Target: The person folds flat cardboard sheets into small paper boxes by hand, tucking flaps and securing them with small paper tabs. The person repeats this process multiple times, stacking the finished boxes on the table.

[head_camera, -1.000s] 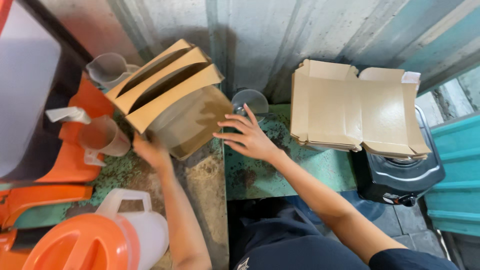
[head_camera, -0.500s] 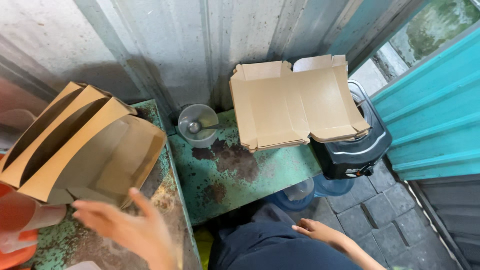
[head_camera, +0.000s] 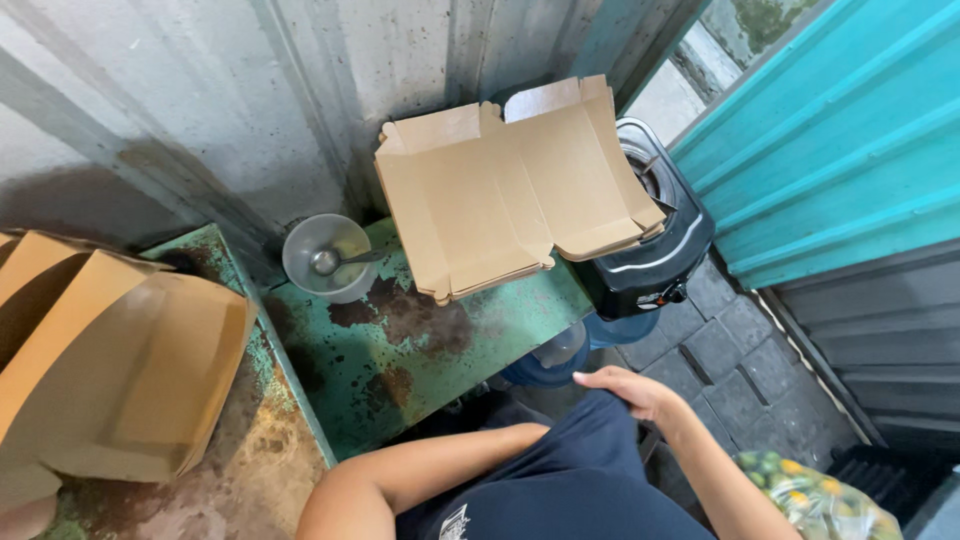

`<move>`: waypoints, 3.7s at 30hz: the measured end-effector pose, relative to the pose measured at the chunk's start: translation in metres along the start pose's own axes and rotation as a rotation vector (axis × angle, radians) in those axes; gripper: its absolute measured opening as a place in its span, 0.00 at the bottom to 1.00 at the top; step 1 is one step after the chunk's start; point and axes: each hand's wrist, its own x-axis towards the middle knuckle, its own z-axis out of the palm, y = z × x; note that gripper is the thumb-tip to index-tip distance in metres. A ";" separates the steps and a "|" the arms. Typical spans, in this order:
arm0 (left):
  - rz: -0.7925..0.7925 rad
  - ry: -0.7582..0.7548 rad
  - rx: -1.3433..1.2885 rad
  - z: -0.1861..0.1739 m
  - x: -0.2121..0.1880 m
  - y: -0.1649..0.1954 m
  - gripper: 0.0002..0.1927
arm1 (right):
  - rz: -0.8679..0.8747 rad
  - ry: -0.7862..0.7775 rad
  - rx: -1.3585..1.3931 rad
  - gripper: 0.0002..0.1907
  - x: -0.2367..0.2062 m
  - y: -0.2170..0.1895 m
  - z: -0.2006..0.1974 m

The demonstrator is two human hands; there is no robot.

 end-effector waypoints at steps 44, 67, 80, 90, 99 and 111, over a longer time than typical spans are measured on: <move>-0.019 -0.001 0.112 -0.007 -0.029 -0.008 0.15 | 0.052 0.246 -0.056 0.23 0.037 0.005 0.036; -0.013 0.022 0.123 -0.004 -0.026 -0.010 0.16 | -0.580 0.108 -0.871 0.17 0.032 -0.049 0.067; -0.018 0.042 0.112 -0.001 -0.024 -0.012 0.17 | -1.131 0.098 -1.387 0.18 0.078 -0.153 0.072; -0.026 0.059 0.108 -0.009 -0.028 -0.010 0.17 | -1.036 0.073 -1.499 0.17 0.083 -0.172 0.073; -0.012 0.084 0.099 -0.024 -0.042 -0.004 0.18 | -1.056 0.105 -1.597 0.18 0.082 -0.173 0.076; 0.047 0.482 -0.056 -0.136 -0.128 -0.029 0.18 | -1.178 0.105 -1.651 0.14 0.092 -0.170 0.071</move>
